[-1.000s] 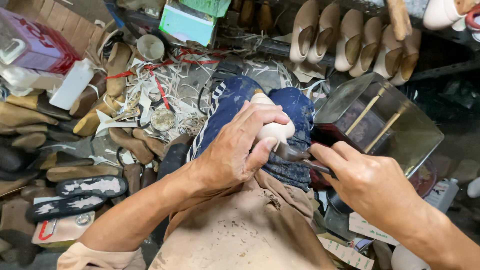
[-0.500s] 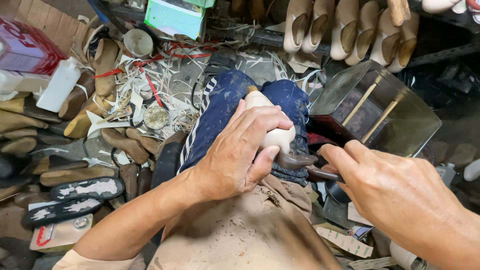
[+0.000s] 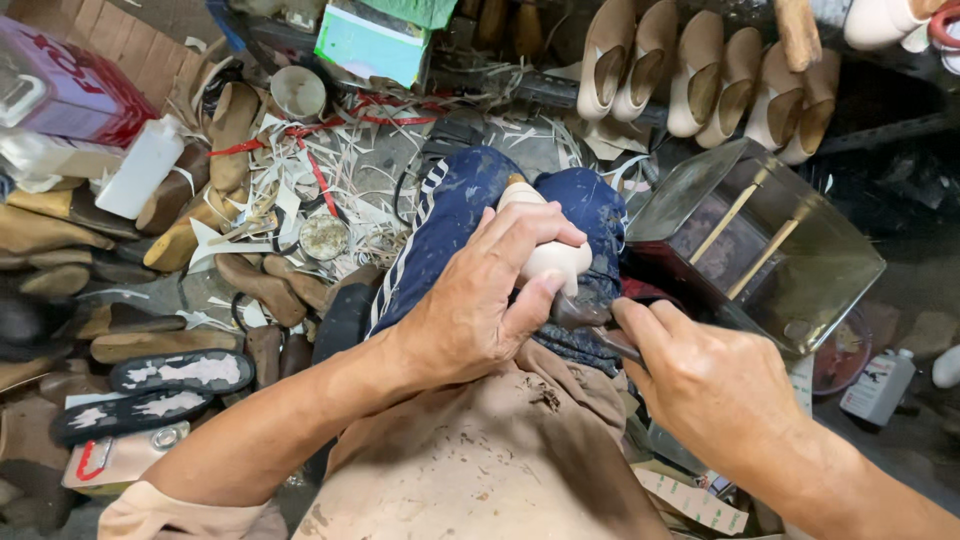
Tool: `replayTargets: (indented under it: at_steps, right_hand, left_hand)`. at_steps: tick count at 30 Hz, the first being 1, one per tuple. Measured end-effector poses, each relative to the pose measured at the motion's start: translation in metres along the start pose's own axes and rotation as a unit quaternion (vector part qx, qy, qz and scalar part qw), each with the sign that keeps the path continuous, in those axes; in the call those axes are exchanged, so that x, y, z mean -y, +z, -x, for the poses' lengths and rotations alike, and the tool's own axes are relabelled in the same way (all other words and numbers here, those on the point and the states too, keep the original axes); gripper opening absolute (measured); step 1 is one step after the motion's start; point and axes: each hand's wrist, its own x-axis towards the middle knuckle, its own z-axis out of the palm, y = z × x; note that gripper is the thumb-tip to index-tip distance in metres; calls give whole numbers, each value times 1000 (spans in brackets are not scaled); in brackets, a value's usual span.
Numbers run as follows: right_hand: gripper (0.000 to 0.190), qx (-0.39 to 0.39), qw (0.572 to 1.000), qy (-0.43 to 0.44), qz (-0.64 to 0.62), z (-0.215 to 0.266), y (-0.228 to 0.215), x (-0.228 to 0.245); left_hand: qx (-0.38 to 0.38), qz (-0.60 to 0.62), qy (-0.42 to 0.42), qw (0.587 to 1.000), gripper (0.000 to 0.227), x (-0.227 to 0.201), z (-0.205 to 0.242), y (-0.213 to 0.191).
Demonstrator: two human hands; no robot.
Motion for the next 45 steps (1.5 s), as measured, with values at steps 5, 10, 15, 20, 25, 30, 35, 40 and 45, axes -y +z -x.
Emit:
replayTargets:
  at_steps: [5, 10, 15, 20, 25, 30, 35, 40, 45]
  right_hand:
    - [55, -31, 988, -50, -142, -11, -9, -12]
    - [45, 105, 976, 13, -188, -18, -22, -23]
    - [43, 130, 986, -16, -108, -18, -40, -24]
    - [38, 5, 998, -56, -28, -9, -21, -22]
    - [43, 22, 999, -4, 23, 12, 3, 5]
    - [50, 20, 999, 20, -33, 7, 13, 13]
    - [45, -33, 988, -30, -146, -16, 1, 2]
    - [34, 19, 961, -29, -273, -27, -1, -12]
    - [31, -95, 973, -57, -204, -25, 15, -7]
  left_hand:
    - [-13, -2, 43, 999, 32, -2, -4, -4]
    - [-7, -8, 25, 1000, 31, -2, 1, -3]
    - [19, -34, 27, 999, 29, -2, 4, -4]
    - [-1, -23, 37, 999, 31, 2, 0, -5]
    - [8, -49, 51, 997, 29, 3, 7, 5]
    - [20, 51, 18, 998, 31, -9, -1, -9]
    - [-8, 17, 36, 999, 29, -3, 2, -12]
    - [3, 15, 30, 999, 34, -6, 0, -19]
    - [6, 10, 14, 1000, 35, -4, 0, -22]
